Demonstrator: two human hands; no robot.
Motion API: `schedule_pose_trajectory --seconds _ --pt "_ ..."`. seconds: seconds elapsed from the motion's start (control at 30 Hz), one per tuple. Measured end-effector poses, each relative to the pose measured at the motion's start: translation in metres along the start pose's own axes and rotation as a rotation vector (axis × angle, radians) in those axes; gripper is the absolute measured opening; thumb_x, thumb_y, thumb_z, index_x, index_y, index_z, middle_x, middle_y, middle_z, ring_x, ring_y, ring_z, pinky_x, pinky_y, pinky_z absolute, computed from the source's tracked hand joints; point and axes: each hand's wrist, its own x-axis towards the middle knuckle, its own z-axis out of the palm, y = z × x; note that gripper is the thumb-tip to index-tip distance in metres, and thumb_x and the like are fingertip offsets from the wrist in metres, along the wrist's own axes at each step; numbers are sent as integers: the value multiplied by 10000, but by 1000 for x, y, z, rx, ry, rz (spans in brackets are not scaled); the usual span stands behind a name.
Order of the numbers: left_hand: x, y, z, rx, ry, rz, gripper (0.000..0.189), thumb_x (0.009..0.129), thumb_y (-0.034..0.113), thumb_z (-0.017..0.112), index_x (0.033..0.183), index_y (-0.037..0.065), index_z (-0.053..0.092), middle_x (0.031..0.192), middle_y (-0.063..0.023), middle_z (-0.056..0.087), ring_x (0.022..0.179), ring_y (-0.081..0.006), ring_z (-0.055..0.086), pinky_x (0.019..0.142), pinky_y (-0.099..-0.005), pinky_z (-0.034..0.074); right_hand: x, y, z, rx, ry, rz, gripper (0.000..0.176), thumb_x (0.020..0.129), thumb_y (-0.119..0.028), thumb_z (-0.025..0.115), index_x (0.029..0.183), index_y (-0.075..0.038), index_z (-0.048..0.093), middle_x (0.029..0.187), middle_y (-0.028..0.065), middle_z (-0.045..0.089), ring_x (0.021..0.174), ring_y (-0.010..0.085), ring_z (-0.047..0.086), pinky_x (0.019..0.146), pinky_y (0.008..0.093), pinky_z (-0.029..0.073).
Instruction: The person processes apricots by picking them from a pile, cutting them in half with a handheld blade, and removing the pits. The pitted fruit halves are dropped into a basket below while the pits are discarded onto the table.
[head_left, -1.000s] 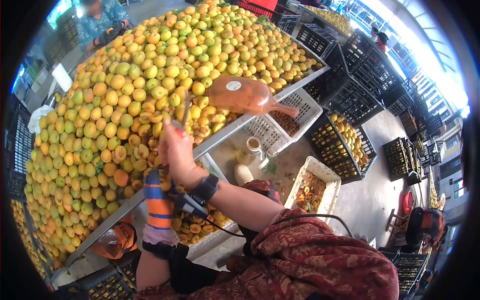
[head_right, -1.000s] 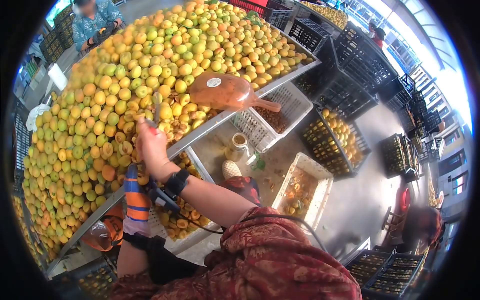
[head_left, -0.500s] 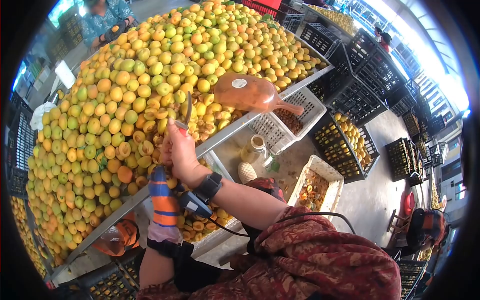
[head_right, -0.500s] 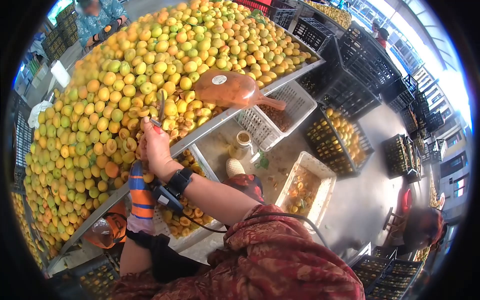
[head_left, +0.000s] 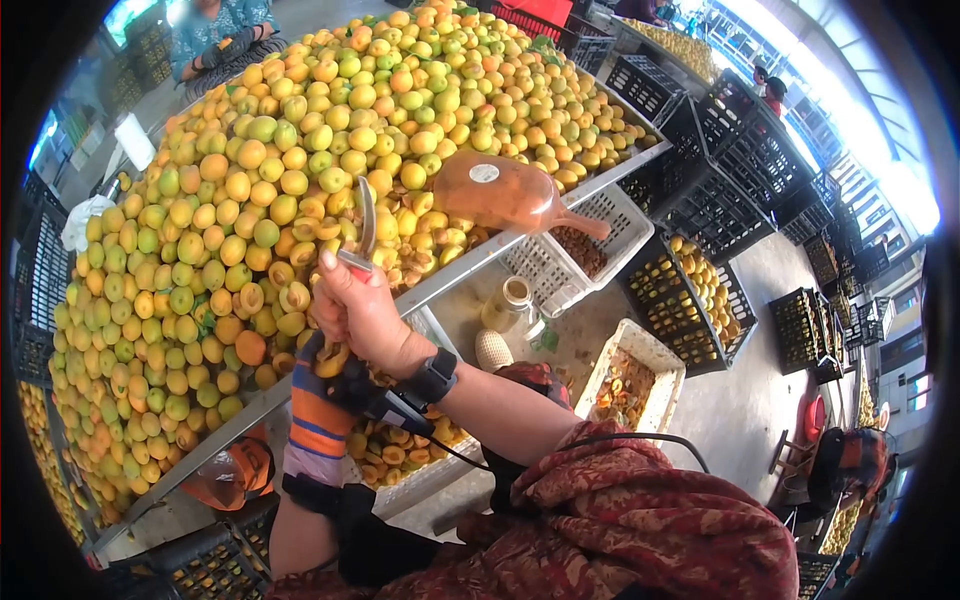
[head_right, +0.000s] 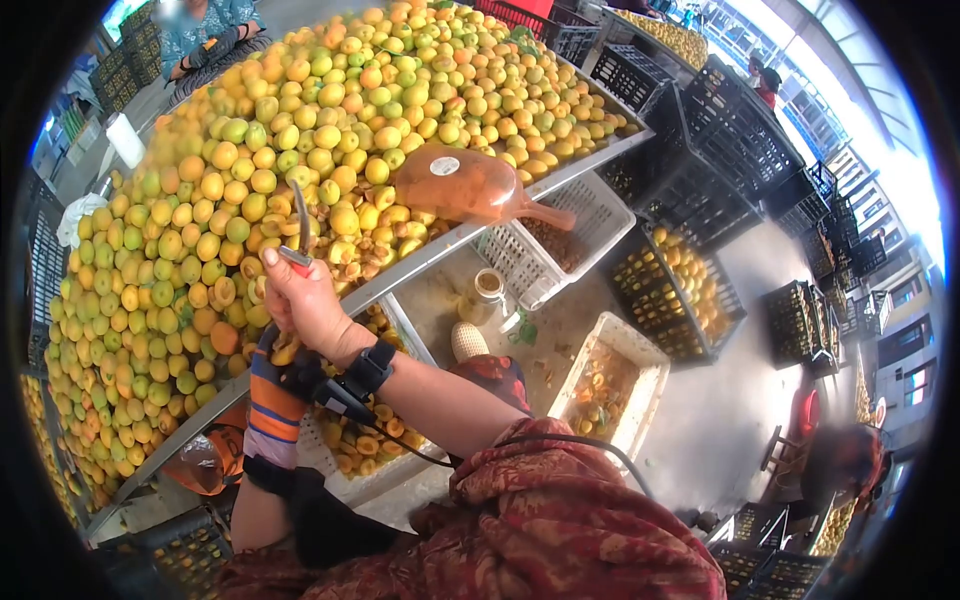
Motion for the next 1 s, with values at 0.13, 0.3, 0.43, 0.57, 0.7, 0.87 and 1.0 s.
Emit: schedule_pose_trajectory --seconds 0.13,0.3,0.43,0.57,0.7,0.87,1.0 --pt "0 -4 -3 53 -207 -221 308 792 293 534 1015 82 552 964 -52 602 936 -217 560 860 -354 417 9 -1 -10 294 -59 208 490 916 -396 488 561 -129 283 438 -12 281 362 103 298 347 244 193" --pt "10 5 -8 -863 255 -456 364 875 418 471 991 79 539 824 -54 590 714 -178 580 657 -328 489 9 -5 -7 53 184 -21 379 903 -367 513 643 -143 352 488 -7 337 396 92 302 371 240 242" --pt "14 -21 -21 -1460 302 -655 425 912 461 416 1049 72 518 919 -92 578 785 -197 576 672 -357 492 15 12 -22 -693 133 -232 389 815 -439 630 794 -74 499 621 64 531 538 212 533 506 318 429" --pt "21 -11 -29 -1379 405 -681 475 897 502 420 1039 61 525 849 -90 583 681 -184 566 562 -309 463 -4 17 -14 -1056 -173 -43 504 741 -488 680 850 -28 506 718 180 577 698 345 590 644 388 466" --pt "17 -3 -33 -1337 427 -718 525 882 543 424 1028 51 532 779 -87 588 577 -171 556 453 -261 435 -4 22 -16 -930 -298 32 482 772 -444 667 899 -4 516 735 175 580 707 320 595 626 372 471" --pt "22 8 -30 -1425 408 -764 518 901 525 394 1051 48 529 842 -87 596 599 -171 577 419 -230 432 -5 21 -20 -1062 -367 -70 383 813 -344 641 918 3 518 718 170 578 655 323 599 589 378 473" --pt "10 -31 -20 -1412 370 -654 455 922 462 391 1088 59 520 952 -82 582 732 -172 595 483 -230 466 -7 27 -16 -1119 -284 -208 250 795 -213 606 865 7 510 698 203 571 668 385 582 595 407 466"
